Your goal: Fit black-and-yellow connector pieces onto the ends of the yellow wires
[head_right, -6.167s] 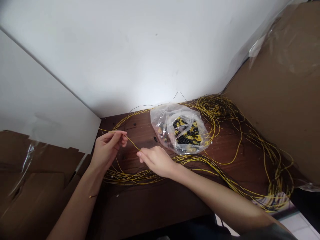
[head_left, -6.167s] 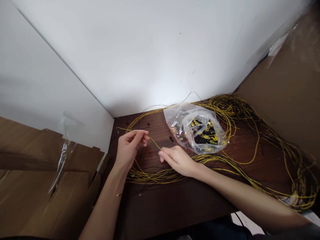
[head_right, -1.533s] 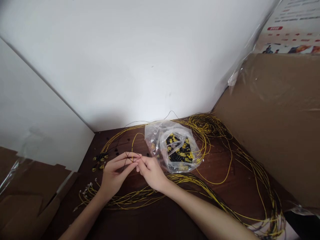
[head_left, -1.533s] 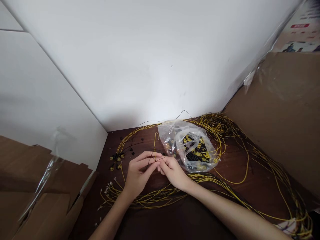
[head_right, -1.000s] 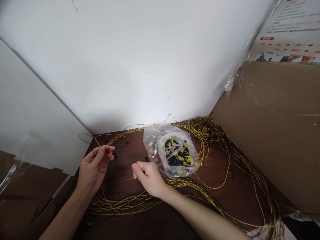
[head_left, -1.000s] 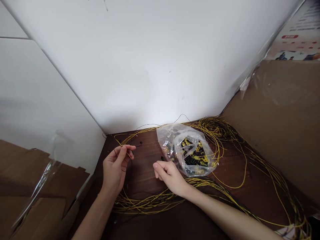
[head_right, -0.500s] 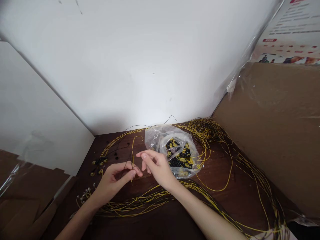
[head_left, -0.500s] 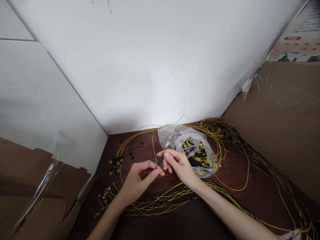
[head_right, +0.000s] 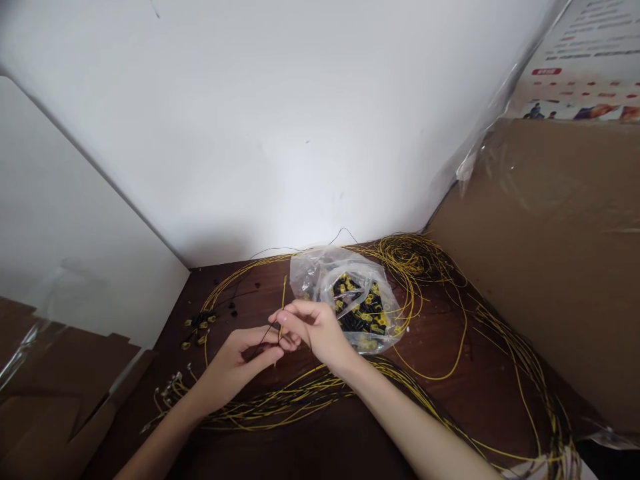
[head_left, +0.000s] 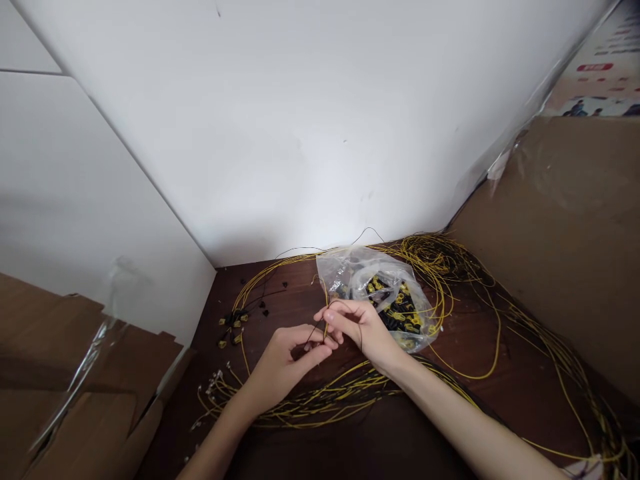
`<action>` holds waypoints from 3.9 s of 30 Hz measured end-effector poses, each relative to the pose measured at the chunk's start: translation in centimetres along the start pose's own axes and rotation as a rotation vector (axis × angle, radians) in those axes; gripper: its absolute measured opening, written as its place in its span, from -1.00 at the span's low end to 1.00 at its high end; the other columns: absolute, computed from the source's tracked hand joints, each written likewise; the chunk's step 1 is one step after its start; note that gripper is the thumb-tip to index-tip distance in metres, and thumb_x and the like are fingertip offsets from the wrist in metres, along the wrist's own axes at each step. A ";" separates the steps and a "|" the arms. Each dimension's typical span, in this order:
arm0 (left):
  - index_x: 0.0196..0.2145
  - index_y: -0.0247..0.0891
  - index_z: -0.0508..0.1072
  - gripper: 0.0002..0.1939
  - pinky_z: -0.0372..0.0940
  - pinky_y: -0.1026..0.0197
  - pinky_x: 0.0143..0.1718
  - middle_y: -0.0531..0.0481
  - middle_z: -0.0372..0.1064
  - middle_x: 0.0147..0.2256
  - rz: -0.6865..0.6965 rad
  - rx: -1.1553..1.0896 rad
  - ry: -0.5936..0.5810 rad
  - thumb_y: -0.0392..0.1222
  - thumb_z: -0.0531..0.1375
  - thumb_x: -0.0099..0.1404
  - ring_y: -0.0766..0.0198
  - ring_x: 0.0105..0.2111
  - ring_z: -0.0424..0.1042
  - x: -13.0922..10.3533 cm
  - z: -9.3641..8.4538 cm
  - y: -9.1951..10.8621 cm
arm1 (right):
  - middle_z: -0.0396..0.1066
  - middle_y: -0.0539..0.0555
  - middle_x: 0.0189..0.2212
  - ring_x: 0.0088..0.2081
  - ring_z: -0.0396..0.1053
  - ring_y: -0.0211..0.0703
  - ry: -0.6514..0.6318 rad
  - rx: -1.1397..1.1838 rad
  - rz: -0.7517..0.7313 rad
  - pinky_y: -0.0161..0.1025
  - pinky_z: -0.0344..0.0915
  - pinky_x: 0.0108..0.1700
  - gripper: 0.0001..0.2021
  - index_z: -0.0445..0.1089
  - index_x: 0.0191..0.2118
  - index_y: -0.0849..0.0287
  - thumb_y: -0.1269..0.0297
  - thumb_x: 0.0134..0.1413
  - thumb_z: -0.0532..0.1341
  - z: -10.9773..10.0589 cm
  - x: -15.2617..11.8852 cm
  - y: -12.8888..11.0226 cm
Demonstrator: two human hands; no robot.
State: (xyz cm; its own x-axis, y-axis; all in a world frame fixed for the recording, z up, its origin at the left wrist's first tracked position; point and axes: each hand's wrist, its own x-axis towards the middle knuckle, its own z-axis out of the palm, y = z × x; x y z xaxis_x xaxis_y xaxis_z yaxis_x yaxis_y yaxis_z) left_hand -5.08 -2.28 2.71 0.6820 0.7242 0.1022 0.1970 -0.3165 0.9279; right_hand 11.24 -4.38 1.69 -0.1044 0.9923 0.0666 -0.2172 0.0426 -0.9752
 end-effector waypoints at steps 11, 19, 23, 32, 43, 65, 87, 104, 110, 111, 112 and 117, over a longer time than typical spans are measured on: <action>-0.34 -0.32 0.55 -0.81 0.36 0.26 -0.27 -0.12 0.50 -0.29 -0.154 -0.424 0.494 -0.15 0.24 0.14 0.31 -0.39 0.41 0.4 -0.8 -1.0 | 0.43 0.05 -0.55 -0.50 0.36 -0.29 0.290 0.157 -0.100 -0.32 0.32 -0.39 -0.74 0.44 -0.38 0.25 0.11 -0.04 0.26 -1.0 0.8 0.2; -0.35 -0.34 0.51 -0.82 0.35 0.25 -0.28 -0.08 0.47 -0.35 -0.193 -0.788 0.539 -0.19 0.29 0.08 0.35 -0.40 0.40 0.7 -1.5 -1.7 | 0.45 0.04 -0.50 -0.48 0.39 -0.30 0.301 0.217 -0.142 -0.33 0.35 -0.38 -0.82 0.42 -0.38 0.25 0.23 -0.09 0.31 -1.5 0.9 -0.3; -0.37 -0.35 0.49 -0.81 0.35 0.23 -0.28 -0.02 0.42 -0.44 -0.196 -0.868 0.550 -0.19 0.31 0.06 0.36 -0.42 0.39 0.7 -1.6 -1.8 | 0.44 0.03 -0.52 -0.50 0.37 -0.31 0.332 0.231 -0.130 -0.35 0.34 -0.40 -0.80 0.42 -0.38 0.26 0.25 -0.14 0.33 -1.7 0.9 -0.7; -0.33 -0.40 0.45 -0.86 -0.01 0.48 -0.72 0.19 -0.03 -0.68 -0.169 -1.052 0.502 -0.27 0.23 0.14 0.52 -0.68 -0.02 0.8 -1.9 -1.6 | 0.44 0.02 -0.49 -0.53 0.34 -0.37 0.338 0.220 -0.126 -0.40 0.28 -0.46 -0.82 0.44 -0.38 0.25 0.29 -0.15 0.34 -2.0 1.0 -0.2; -0.36 -0.34 0.39 -0.83 -0.05 0.43 -0.71 0.14 -0.05 -0.67 -0.056 -1.454 0.493 -0.35 0.01 0.30 0.46 -0.67 0.01 0.4 -3.3 -1.4 | 0.48 0.04 -0.52 -0.55 0.39 -0.37 0.340 0.357 -0.095 -0.44 0.34 -0.45 -0.83 0.45 -0.47 0.24 0.29 -0.25 0.39 -2.0 1.2 -0.5; -0.18 -0.28 0.46 -0.76 0.24 0.15 -0.05 -0.09 0.45 -0.20 0.080 -0.104 0.639 -0.19 0.18 0.19 0.20 -0.16 0.40 0.5 -1.3 -1.9 | 0.46 0.03 -0.53 -0.55 0.34 -0.37 0.214 0.053 -0.144 -0.39 0.30 -0.45 -0.85 0.50 -0.38 0.22 0.24 -0.08 0.30 -1.7 0.8 -0.4; -0.42 -0.24 0.42 -0.91 0.24 0.35 -0.45 0.12 0.27 -0.51 0.027 -1.122 0.570 -0.24 0.28 0.11 0.45 -0.52 0.24 1.1 -2.7 -1.5 | 0.39 0.00 -0.54 -0.55 0.27 -0.36 0.386 0.038 -0.232 -0.36 0.24 -0.49 -0.79 0.44 -0.40 0.21 0.15 -0.02 0.24 -1.4 0.8 0.6; -0.42 -0.26 0.35 -0.72 0.22 0.36 -0.51 0.08 0.26 -0.58 0.013 -1.583 0.771 -0.28 -0.08 0.38 0.45 -0.59 0.23 0.7 -5.4 -2.4 | 0.31 -0.05 -0.54 -0.57 0.24 -0.36 0.712 0.155 -0.456 -0.33 0.23 -0.47 -0.80 0.32 -0.41 0.14 0.11 0.01 0.21 -2.2 1.1 -0.3; -0.47 -0.26 0.34 -0.70 0.21 0.37 -0.53 0.08 0.25 -0.60 -0.020 -1.541 0.817 -0.29 -0.07 0.38 0.46 -0.61 0.22 0.5 -5.7 -2.6 | 0.26 -0.07 -0.57 -0.58 0.24 -0.35 0.739 0.198 -0.479 -0.34 0.20 -0.49 -0.81 0.23 -0.36 0.09 0.09 0.09 0.13 -2.6 1.1 -0.4; -0.47 -0.26 0.34 -0.72 0.21 0.38 -0.52 0.09 0.25 -0.59 -0.021 -1.520 0.813 -0.30 -0.05 0.36 0.46 -0.61 0.23 0.5 -5.7 -2.7 | 0.26 -0.07 -0.57 -0.57 0.24 -0.34 0.739 0.188 -0.471 -0.34 0.21 -0.49 -0.81 0.22 -0.36 0.09 0.08 0.09 0.12 -2.6 1.0 -0.4; -0.47 -0.25 0.35 -0.74 0.21 0.38 -0.52 0.09 0.25 -0.59 -0.016 -1.501 0.806 -0.33 -0.02 0.35 0.47 -0.61 0.23 0.5 -5.7 -2.7 | 0.25 -0.08 -0.57 -0.57 0.23 -0.34 0.733 0.177 -0.463 -0.34 0.21 -0.48 -0.81 0.22 -0.36 0.08 0.08 0.10 0.11 -2.5 1.0 -0.4; -0.39 -0.23 0.39 -0.88 0.22 0.38 -0.51 0.10 0.26 -0.57 -0.013 -1.424 0.729 -0.39 0.10 0.24 0.46 -0.59 0.24 0.6 -5.4 -2.5 | 0.24 -0.09 -0.59 -0.57 0.22 -0.36 0.629 0.172 -0.430 -0.36 0.18 -0.50 -0.82 0.29 -0.37 0.10 0.10 0.07 0.15 -2.1 1.0 -0.3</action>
State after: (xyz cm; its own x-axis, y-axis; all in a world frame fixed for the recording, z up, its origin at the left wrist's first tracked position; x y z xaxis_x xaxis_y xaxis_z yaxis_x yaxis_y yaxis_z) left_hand -8.97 2.25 2.39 0.1368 0.9785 -0.1542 -0.8719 0.1928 0.4501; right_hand 13.24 -3.16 1.58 0.5815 0.7743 0.2494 -0.2668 0.4712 -0.8407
